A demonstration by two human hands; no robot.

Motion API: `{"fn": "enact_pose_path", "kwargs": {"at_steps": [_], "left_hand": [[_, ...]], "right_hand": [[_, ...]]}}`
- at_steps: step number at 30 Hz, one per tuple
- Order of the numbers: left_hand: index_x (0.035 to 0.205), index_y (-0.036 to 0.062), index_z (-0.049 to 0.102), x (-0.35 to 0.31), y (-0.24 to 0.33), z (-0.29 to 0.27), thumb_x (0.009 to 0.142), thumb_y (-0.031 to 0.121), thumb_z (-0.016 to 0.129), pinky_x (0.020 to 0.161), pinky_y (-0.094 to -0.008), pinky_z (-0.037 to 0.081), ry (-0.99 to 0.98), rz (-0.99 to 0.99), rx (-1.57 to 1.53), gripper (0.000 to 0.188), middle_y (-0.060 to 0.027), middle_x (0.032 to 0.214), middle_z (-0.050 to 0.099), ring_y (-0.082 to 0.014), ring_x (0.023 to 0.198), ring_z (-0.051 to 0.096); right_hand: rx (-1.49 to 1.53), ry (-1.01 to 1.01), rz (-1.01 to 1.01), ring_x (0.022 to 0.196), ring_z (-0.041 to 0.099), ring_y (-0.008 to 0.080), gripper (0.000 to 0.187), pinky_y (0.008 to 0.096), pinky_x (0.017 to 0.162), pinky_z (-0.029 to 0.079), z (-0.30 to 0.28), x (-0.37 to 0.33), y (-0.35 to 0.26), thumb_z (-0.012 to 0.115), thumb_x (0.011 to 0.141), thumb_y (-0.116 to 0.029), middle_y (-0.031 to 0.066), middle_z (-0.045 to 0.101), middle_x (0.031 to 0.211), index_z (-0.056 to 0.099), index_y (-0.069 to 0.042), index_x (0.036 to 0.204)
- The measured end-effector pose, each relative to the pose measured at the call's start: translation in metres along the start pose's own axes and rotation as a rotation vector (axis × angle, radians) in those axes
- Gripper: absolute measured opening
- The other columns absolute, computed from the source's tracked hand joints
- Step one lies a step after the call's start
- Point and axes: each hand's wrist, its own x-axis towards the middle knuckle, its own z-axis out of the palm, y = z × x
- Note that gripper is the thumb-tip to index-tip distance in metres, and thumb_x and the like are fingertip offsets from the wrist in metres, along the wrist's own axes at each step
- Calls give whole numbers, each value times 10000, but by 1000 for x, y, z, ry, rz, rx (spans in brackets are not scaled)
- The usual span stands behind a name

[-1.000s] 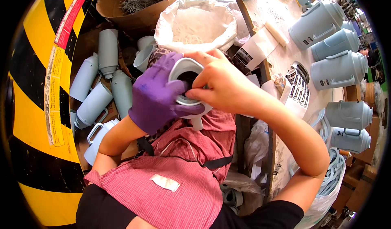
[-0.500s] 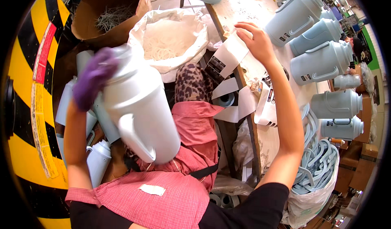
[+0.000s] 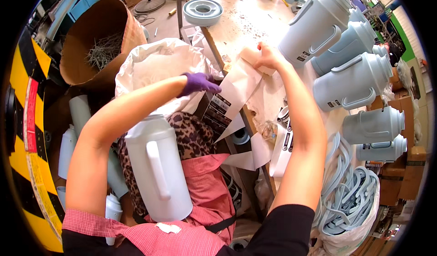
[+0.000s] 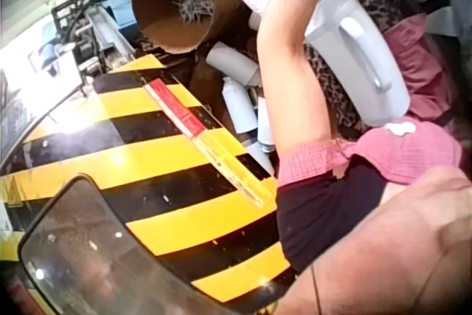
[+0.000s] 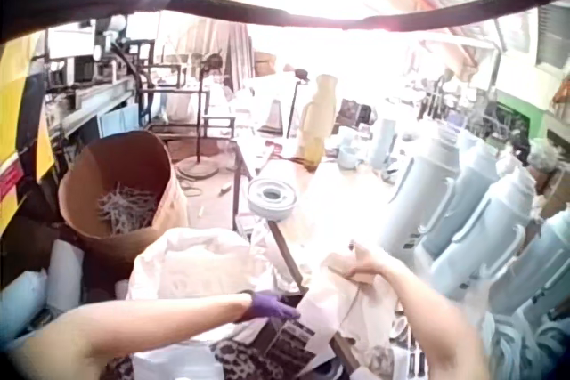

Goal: The person assembles thermos flasks by inserting sealing rings into flask necks, applying labels to the outer bodies, attaching plastic handles and base covers, and setting the flasks aside.

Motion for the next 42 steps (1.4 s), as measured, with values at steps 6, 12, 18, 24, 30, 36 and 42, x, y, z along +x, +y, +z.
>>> {"fn": "enact_pose_path", "kwargs": {"at_steps": [6,12,18,24,30,36,42], "left_hand": [[1298,62,726,2,-28,23,889,362,825,963,-250,484,-159,-46,-47,517,-33,1171,751,-95,1061,652],[1351,57,698,-8,-24,25,980,343,733,1052,-258,451,-147,-118,-135,470,-21,1258,730,-124,1182,625],[1312,132,681,-6,-22,12,1076,240,558,769,-262,457,-353,483,254,287,-54,936,679,-94,804,532],[1388,13,624,-65,51,-7,1004,503,635,1086,-371,486,-159,81,521,622,-183,1257,716,-268,1234,667],[1360,-50,635,-197,22,-15,1050,245,600,993,-284,509,437,527,-166,430,-147,1231,737,-173,1110,688],[1294,-79,647,-319,-47,77,1046,63,543,1059,-311,481,878,450,-468,305,-118,1166,720,-179,1112,668],[1301,-97,619,-367,-120,151,1054,48,493,1067,-351,483,1084,407,-700,313,-159,1196,701,-218,1108,671]], "right_hand": [[88,16,-164,1007,662,323,314,421,852,518,13,-59,-25,790,847,-224,172,685,1050,587,-48,1008],[91,103,-279,900,669,346,176,435,791,520,23,-33,-5,733,882,-132,161,675,942,606,-36,958],[58,125,-230,926,655,312,175,409,827,518,11,16,38,740,894,-137,143,664,977,609,-43,962],[60,373,-129,1031,664,320,193,407,925,523,21,-13,1,734,925,-234,124,691,1086,707,-82,1040],[199,437,-27,1300,542,338,422,439,1125,404,90,-56,-53,834,839,-387,102,674,1303,762,-191,1206],[612,492,-49,1204,571,298,412,406,1057,465,114,-52,-29,896,758,-356,63,700,1248,816,-189,1126],[406,598,63,1218,562,281,299,412,1038,467,112,-58,-33,875,775,-391,12,733,1177,850,-207,1010]]}}
